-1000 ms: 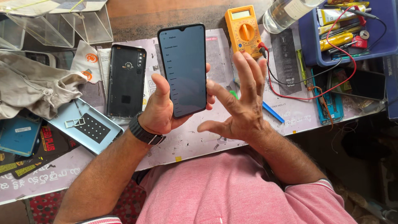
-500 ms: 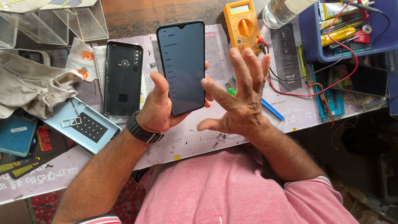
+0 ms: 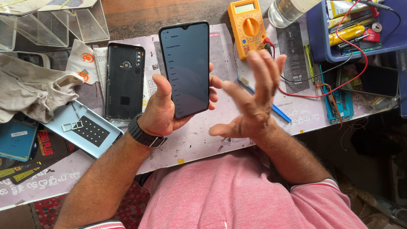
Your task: The person cleans a small green circuit board with a spray and a toothbrush. They then insert the board into the bottom of a disassembled smartphone and connect a ribbon cable. Finally, they test the phone's screen and dial pad functionality.
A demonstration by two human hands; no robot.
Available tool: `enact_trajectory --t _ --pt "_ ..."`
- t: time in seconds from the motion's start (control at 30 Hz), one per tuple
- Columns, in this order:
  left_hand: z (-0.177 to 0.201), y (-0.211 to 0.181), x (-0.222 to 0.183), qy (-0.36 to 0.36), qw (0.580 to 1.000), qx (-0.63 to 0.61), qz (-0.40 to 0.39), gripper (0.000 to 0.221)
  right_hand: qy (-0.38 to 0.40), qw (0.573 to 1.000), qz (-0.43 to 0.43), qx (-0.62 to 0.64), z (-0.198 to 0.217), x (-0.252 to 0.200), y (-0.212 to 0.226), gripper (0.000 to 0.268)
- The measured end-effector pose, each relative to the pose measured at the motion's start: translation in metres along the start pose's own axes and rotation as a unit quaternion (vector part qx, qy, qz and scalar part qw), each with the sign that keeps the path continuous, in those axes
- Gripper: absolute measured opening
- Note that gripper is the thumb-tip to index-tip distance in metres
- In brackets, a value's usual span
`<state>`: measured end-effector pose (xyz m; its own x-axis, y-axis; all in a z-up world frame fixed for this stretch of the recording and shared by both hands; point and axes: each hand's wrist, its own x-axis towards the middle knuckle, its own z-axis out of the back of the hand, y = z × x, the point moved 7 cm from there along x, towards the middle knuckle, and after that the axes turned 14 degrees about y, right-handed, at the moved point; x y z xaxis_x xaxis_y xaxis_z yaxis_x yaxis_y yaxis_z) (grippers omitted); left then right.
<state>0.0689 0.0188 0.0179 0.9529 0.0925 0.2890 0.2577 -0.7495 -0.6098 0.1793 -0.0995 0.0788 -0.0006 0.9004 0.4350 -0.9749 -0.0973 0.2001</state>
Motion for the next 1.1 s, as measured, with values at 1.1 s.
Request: enact_trajectory --t 1.1 --pt "0.007 -0.006 -0.006 -0.006 0.996 -0.052 -0.067 0.109 0.043 0.441 -0.341 0.829 -0.085 -0.032 0.015 0.021"
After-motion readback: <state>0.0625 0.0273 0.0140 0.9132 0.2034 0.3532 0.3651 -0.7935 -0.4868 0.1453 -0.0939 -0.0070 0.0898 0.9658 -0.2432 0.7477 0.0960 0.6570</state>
